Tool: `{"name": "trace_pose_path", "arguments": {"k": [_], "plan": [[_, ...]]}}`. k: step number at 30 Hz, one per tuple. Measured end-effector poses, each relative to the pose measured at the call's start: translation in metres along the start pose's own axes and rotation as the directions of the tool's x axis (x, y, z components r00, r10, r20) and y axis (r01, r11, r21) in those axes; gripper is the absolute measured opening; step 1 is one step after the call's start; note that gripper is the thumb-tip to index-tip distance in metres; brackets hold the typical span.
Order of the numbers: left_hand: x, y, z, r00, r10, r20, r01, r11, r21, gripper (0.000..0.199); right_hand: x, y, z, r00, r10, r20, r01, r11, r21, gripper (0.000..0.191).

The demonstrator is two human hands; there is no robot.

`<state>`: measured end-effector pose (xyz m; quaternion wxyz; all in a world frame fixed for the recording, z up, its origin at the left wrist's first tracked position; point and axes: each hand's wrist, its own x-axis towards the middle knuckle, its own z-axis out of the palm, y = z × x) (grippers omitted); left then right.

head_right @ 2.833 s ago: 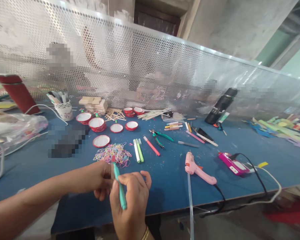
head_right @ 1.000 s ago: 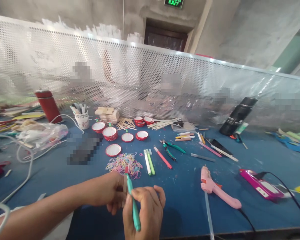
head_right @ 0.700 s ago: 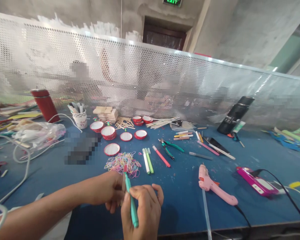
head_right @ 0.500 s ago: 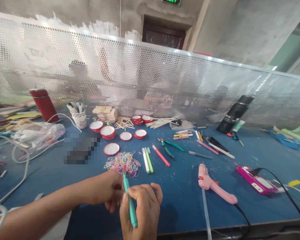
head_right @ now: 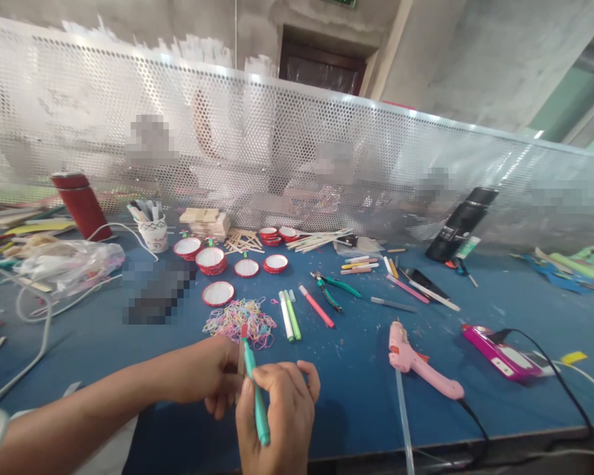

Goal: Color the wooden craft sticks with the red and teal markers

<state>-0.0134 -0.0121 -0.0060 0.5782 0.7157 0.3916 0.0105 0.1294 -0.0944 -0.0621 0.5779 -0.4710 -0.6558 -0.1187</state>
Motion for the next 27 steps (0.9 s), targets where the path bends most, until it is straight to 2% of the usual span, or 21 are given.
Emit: {"name": "trace_pose_path", "arguments": {"k": [3,7,13,22,27], "plan": [[0.0,-0.0001,-0.0001,1.0,-0.002,0.003,0.002,1.0,-0.004,0.014,-0.0005,0.0002,0.0,1.0,0.002,-0.017,-0.002,1.0,-0.006,0.006],[-0.0012,0.0012,0.0004,1.0,0.012,0.007,-0.012,1.0,0.011,0.014,0.0011,0.0006,0.0003,0.999,-0.031,0.027,0.031,1.0,-0.004,0.005],[-0.0011,0.0023,0.0006,1.0,-0.01,-0.005,0.01,1.0,0.005,0.012,0.0009,-0.0007,0.0004,1.0,0.021,-0.008,-0.021,1.0,0.004,0.007],[-0.0011,0.0004,-0.0005,1.0,0.025,0.015,-0.026,0.999,0.031,0.016,0.0012,-0.0029,-0.0008,0.999,0.025,0.04,-0.026,1.0,0.016,0.01],[0.0003,-0.0008,-0.0009,1.0,0.018,0.009,-0.018,1.0,0.026,0.015,0.0005,-0.0027,-0.0006,0.999,0.042,-0.01,-0.042,0.999,-0.001,0.01]]}}
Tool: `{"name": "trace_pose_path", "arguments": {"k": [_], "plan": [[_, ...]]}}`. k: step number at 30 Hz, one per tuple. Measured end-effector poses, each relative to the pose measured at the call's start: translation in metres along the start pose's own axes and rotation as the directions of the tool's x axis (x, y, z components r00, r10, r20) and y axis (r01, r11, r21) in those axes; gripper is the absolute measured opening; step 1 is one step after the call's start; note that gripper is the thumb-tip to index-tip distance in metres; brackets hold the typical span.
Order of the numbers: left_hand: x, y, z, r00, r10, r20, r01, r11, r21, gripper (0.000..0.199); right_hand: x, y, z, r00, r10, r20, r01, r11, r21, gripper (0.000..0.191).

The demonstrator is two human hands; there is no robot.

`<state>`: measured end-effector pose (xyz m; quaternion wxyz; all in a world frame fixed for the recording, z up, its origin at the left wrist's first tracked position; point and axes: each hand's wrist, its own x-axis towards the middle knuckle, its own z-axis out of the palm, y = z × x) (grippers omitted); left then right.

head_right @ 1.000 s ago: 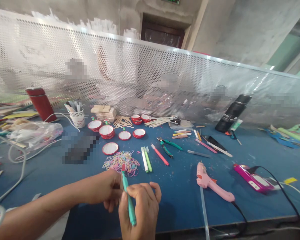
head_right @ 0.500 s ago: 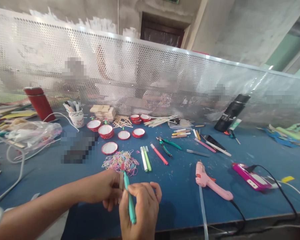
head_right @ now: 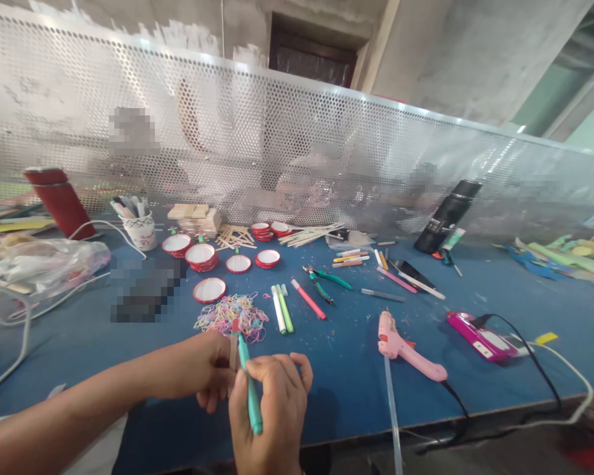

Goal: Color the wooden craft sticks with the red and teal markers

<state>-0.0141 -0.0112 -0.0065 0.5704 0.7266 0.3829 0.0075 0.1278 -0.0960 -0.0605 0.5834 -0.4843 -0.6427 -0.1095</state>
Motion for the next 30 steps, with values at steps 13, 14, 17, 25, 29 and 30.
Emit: {"name": "trace_pose_path", "arguments": {"k": [13,14,17,25,29,30], "plan": [[-0.0014,0.004,0.0008,1.0,-0.027,-0.011,0.027,1.0,0.0,0.013,-0.0011,0.0012,0.0015,1.0,0.004,0.001,-0.004,1.0,-0.009,0.009],[-0.0012,0.0034,0.0008,1.0,-0.027,-0.011,0.027,1.0,0.001,0.013,-0.0013,0.0013,0.0014,1.0,0.001,-0.002,-0.001,1.0,-0.008,0.008],[-0.0011,0.0018,0.0009,1.0,-0.006,-0.006,0.006,1.0,0.007,0.014,-0.0006,0.0002,0.0005,1.0,-0.021,0.017,0.021,1.0,0.0,0.007],[-0.0018,0.0014,0.0014,1.0,-0.005,-0.005,0.005,1.0,0.011,0.014,0.0023,-0.0006,0.0013,1.0,-0.015,0.009,0.016,1.0,-0.021,0.008],[-0.001,0.0015,0.0002,1.0,0.008,0.002,-0.008,1.0,0.012,0.014,0.0028,-0.001,0.0004,0.999,-0.032,0.01,0.032,0.999,-0.008,0.009],[-0.0007,0.0012,-0.0001,1.0,0.013,0.006,-0.013,1.0,0.015,0.015,0.0031,-0.0013,-0.0001,0.999,-0.036,0.017,0.036,0.999,-0.003,0.009]]}}
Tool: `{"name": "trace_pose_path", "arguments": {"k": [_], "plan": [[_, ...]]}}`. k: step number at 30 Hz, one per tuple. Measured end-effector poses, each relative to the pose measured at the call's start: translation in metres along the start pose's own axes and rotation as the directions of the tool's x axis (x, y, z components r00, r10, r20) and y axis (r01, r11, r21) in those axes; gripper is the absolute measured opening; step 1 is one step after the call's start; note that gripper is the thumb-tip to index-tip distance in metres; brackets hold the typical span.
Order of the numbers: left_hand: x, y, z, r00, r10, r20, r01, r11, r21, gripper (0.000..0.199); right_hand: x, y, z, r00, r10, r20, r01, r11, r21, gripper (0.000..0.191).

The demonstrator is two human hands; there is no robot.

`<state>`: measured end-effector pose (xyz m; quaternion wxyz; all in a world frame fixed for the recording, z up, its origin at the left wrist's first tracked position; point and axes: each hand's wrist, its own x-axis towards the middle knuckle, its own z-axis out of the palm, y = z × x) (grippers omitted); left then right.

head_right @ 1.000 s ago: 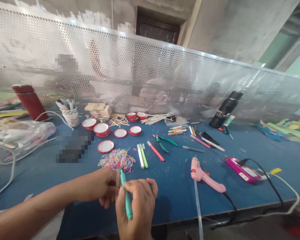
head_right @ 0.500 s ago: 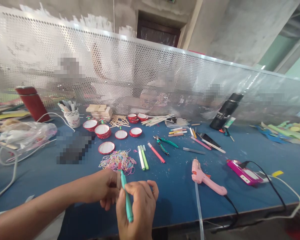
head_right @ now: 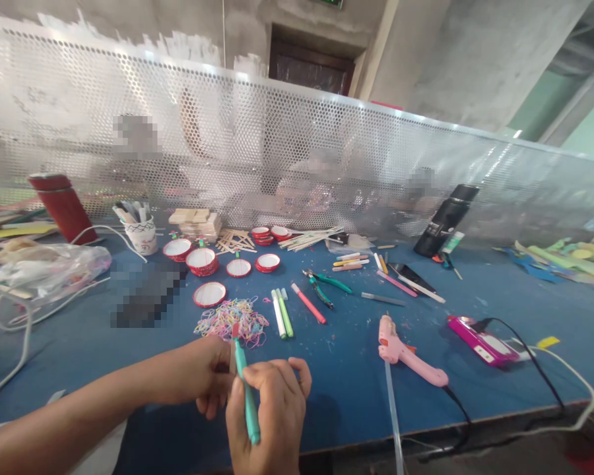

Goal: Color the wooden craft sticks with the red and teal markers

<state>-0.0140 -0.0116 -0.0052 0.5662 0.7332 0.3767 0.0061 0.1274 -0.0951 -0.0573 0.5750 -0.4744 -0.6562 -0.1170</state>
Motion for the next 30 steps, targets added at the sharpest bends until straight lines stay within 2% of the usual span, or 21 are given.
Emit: {"name": "trace_pose_path", "arguments": {"k": [5,10,19,23,30], "plan": [[-0.0001,0.0006,-0.0001,1.0,-0.001,0.003,0.001,1.0,-0.006,0.012,0.0006,-0.0001,-0.0001,1.0,-0.002,0.024,0.002,1.0,0.001,0.009],[-0.0002,0.003,0.0009,0.999,-0.031,-0.022,0.031,1.0,-0.002,0.014,-0.0013,0.0007,0.001,0.999,0.027,-0.025,-0.028,0.999,-0.023,0.008],[0.0018,-0.0027,0.0002,1.0,0.001,0.006,-0.001,0.999,-0.034,0.016,-0.0003,-0.0021,-0.0007,0.999,0.036,0.014,-0.036,0.999,-0.001,0.008],[0.0022,-0.0022,0.0001,1.0,-0.007,0.008,0.007,0.999,-0.033,0.015,0.0004,-0.0015,0.001,0.999,0.039,-0.004,-0.039,0.999,-0.013,0.008],[0.0025,-0.0025,-0.0005,1.0,0.001,0.004,-0.001,0.999,-0.035,0.016,0.0019,0.0009,0.0002,1.0,0.005,-0.02,-0.005,1.0,-0.011,0.008]]}}
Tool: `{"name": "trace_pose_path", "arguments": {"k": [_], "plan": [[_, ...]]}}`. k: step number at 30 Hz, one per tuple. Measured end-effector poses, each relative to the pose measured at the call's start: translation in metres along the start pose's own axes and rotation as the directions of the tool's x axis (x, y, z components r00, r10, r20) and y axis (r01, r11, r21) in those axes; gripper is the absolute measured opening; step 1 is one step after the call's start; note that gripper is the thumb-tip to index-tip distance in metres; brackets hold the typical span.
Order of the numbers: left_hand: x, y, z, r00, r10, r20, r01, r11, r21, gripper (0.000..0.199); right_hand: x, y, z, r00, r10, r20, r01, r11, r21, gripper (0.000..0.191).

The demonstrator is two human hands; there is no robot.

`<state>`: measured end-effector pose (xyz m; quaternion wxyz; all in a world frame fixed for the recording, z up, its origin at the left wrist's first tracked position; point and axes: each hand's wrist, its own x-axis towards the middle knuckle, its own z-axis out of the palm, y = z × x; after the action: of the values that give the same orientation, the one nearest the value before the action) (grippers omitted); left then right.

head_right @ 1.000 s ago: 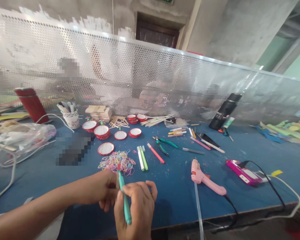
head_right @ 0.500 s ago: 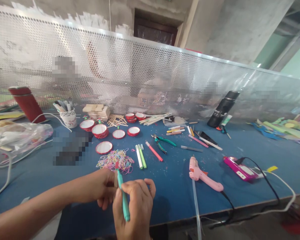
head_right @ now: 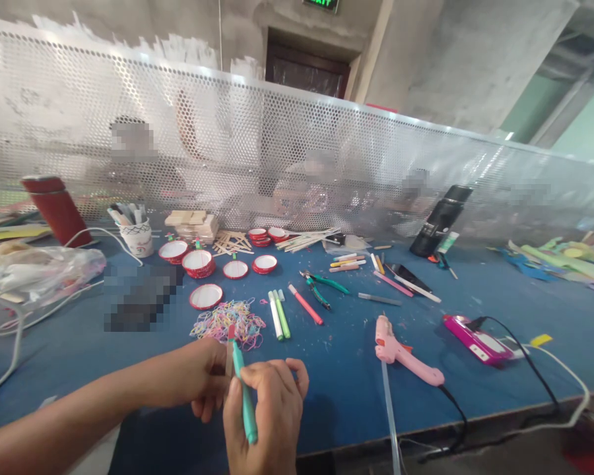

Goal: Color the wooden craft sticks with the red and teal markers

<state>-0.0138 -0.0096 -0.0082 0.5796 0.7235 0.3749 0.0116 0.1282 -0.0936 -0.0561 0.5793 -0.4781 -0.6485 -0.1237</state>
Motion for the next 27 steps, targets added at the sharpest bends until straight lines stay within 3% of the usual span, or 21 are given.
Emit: {"name": "trace_pose_path", "arguments": {"k": [19,27], "plan": [[-0.004,0.006,0.0006,0.999,-0.041,-0.013,0.041,0.998,0.049,0.015,0.0021,-0.0025,0.0008,0.999,-0.003,0.054,0.001,1.0,0.03,0.006],[-0.0038,0.0074,0.001,0.999,-0.017,-0.03,0.017,1.0,0.023,0.014,-0.0015,-0.0038,0.0053,0.998,0.06,-0.017,-0.06,0.998,0.023,0.006]]}}
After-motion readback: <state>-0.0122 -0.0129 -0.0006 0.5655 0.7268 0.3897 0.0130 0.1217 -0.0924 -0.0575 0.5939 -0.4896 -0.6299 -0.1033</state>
